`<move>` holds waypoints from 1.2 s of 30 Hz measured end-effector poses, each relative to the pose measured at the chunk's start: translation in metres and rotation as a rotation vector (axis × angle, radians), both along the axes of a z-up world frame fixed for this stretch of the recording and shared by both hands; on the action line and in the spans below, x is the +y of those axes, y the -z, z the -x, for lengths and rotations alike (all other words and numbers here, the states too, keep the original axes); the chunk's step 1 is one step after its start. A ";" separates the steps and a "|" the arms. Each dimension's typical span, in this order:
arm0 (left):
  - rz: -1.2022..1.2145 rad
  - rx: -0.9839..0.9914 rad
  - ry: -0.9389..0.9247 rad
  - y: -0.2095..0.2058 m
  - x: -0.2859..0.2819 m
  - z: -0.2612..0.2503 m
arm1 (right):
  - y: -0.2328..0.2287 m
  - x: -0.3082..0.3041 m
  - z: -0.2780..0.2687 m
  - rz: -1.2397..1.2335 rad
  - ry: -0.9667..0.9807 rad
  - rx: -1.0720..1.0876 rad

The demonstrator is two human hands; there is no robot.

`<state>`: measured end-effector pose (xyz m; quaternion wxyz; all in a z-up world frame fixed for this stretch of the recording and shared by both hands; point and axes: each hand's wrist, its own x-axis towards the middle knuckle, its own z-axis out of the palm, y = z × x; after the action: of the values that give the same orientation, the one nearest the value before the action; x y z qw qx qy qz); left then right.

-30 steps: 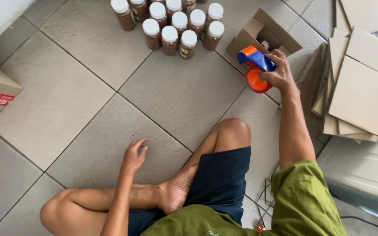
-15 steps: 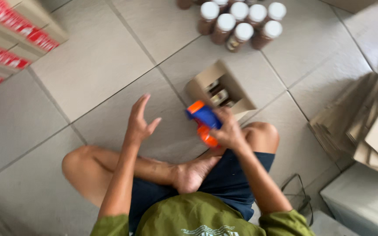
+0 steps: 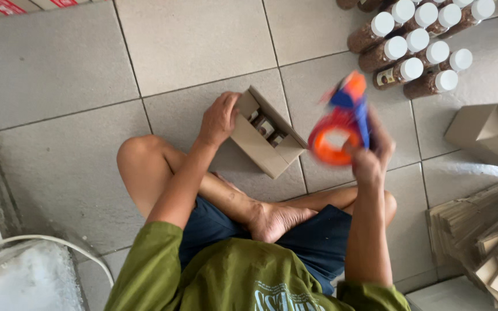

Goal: The person applies tape to several cardboard boxes using a handheld tape dispenser. They seal the top and side seams of each box and place them in a stack while sitting on the floor.

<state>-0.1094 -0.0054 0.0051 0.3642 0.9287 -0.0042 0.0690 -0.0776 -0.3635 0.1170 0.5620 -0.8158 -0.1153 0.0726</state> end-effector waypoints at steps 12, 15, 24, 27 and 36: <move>-0.119 -0.116 -0.123 -0.020 -0.008 -0.030 | 0.064 0.092 0.028 0.232 -0.083 -0.439; 0.560 -0.097 -0.119 -0.019 -0.019 -0.032 | 0.061 0.092 0.033 0.236 -0.097 -0.444; 1.071 0.423 -0.173 -0.027 -0.012 -0.052 | 0.030 0.104 0.046 0.461 -0.138 -0.316; 0.432 0.150 -0.187 -0.027 0.018 -0.068 | 0.028 0.103 0.046 0.688 -0.174 -0.289; 0.150 0.338 -0.227 -0.014 0.025 -0.086 | 0.023 0.148 0.008 0.983 -0.214 -0.062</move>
<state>-0.0232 0.0195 0.0188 0.4177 0.8920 0.1665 -0.0470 -0.0852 -0.2150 0.0943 0.0971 -0.9694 -0.1673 0.1513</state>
